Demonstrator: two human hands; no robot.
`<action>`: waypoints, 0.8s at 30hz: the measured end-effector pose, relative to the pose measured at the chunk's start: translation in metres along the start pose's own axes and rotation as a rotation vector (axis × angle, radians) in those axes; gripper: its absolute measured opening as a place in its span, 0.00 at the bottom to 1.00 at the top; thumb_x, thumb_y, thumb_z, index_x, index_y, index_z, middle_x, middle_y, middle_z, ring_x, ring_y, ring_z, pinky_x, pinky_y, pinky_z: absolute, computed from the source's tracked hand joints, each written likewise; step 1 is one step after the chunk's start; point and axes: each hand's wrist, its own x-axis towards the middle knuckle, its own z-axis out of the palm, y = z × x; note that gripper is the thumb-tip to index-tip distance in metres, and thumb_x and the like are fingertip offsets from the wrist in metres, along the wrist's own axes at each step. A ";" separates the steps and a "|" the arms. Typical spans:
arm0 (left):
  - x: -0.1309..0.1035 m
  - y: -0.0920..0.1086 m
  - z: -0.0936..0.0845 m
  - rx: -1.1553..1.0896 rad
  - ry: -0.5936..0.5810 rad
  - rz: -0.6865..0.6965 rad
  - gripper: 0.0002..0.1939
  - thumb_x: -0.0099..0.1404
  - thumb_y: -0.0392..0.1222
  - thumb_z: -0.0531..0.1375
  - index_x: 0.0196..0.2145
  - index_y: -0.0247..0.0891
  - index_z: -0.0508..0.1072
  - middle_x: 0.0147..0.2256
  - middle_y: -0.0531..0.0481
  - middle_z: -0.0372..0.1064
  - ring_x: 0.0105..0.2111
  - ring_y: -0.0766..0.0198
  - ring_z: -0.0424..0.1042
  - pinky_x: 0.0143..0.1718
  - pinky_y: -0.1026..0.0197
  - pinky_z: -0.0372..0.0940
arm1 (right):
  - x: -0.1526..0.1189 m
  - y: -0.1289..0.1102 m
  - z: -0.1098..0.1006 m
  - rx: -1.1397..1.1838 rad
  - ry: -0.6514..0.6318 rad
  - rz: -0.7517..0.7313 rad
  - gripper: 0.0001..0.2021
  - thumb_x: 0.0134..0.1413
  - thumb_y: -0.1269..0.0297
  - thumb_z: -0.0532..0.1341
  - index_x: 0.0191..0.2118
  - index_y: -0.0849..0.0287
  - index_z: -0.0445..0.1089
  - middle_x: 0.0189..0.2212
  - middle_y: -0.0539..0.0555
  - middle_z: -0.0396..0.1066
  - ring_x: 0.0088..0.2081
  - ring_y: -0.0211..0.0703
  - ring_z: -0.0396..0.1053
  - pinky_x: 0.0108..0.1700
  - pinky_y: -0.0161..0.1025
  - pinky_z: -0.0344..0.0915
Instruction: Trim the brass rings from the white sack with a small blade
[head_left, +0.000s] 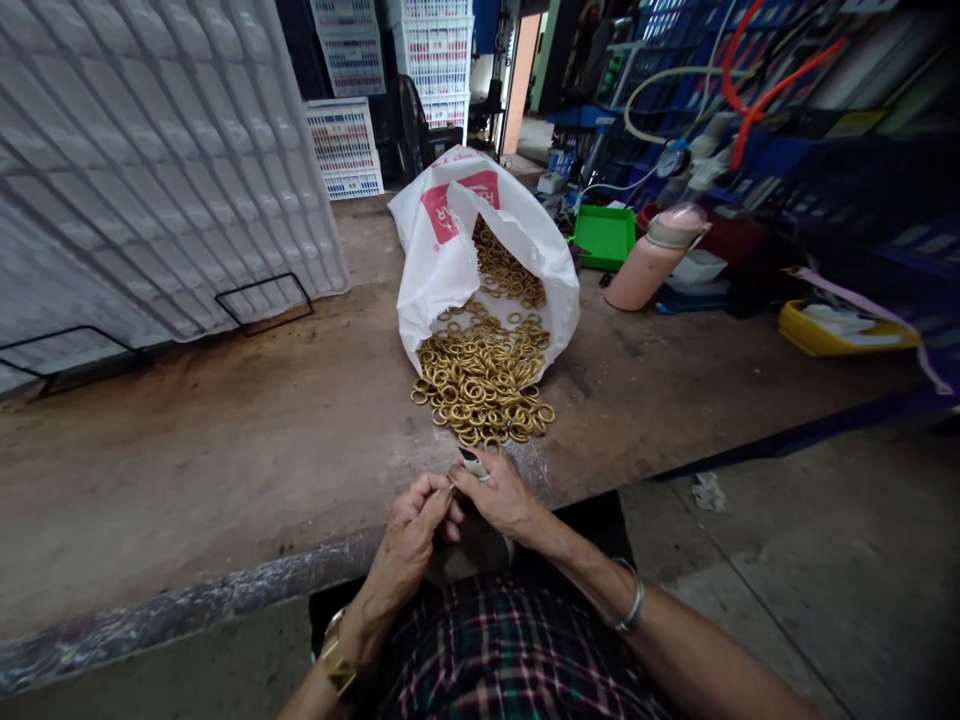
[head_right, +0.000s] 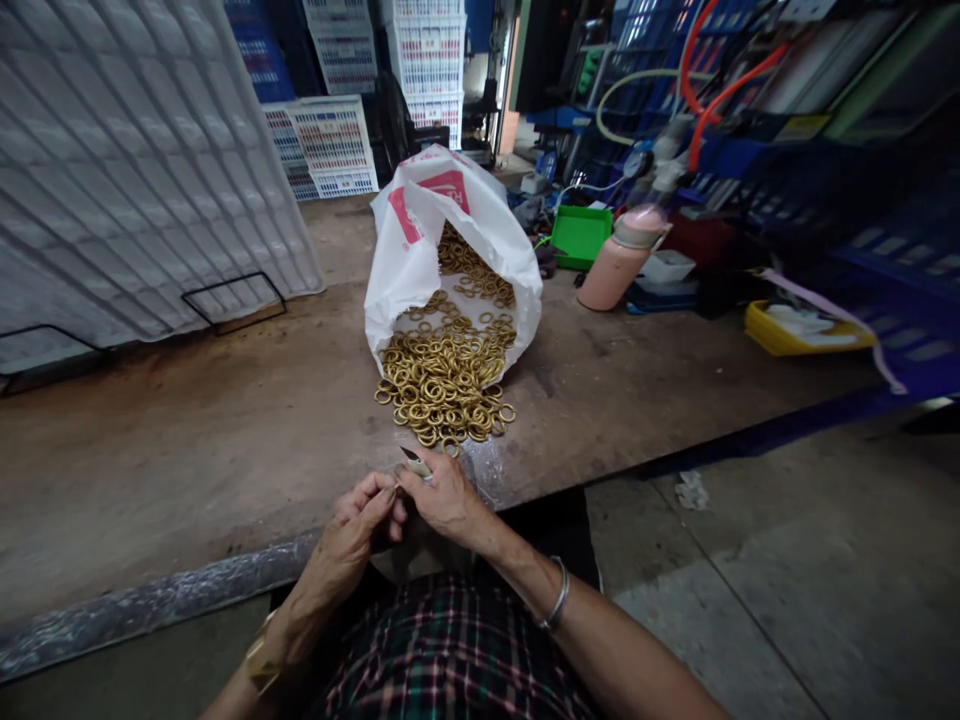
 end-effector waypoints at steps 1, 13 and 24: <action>0.000 -0.001 0.000 -0.011 0.002 0.005 0.14 0.61 0.51 0.54 0.30 0.35 0.65 0.24 0.53 0.63 0.21 0.71 0.60 0.26 0.67 0.55 | 0.000 0.000 0.000 0.000 -0.001 0.001 0.11 0.51 0.59 0.52 0.23 0.59 0.59 0.19 0.45 0.57 0.22 0.33 0.54 0.26 0.31 0.53; -0.002 -0.010 0.003 -0.135 0.113 0.000 0.14 0.61 0.51 0.56 0.31 0.35 0.65 0.27 0.51 0.66 0.23 0.69 0.63 0.25 0.67 0.59 | -0.004 0.007 -0.004 -0.351 0.007 -0.026 0.08 0.53 0.67 0.50 0.30 0.59 0.65 0.23 0.50 0.67 0.25 0.36 0.63 0.30 0.32 0.55; -0.003 -0.014 0.001 -0.117 0.180 0.002 0.16 0.59 0.53 0.57 0.33 0.35 0.65 0.23 0.52 0.66 0.22 0.69 0.64 0.25 0.67 0.59 | -0.013 0.006 0.002 -0.752 -0.096 -0.102 0.10 0.48 0.75 0.51 0.35 0.59 0.65 0.28 0.51 0.71 0.30 0.39 0.66 0.30 0.34 0.51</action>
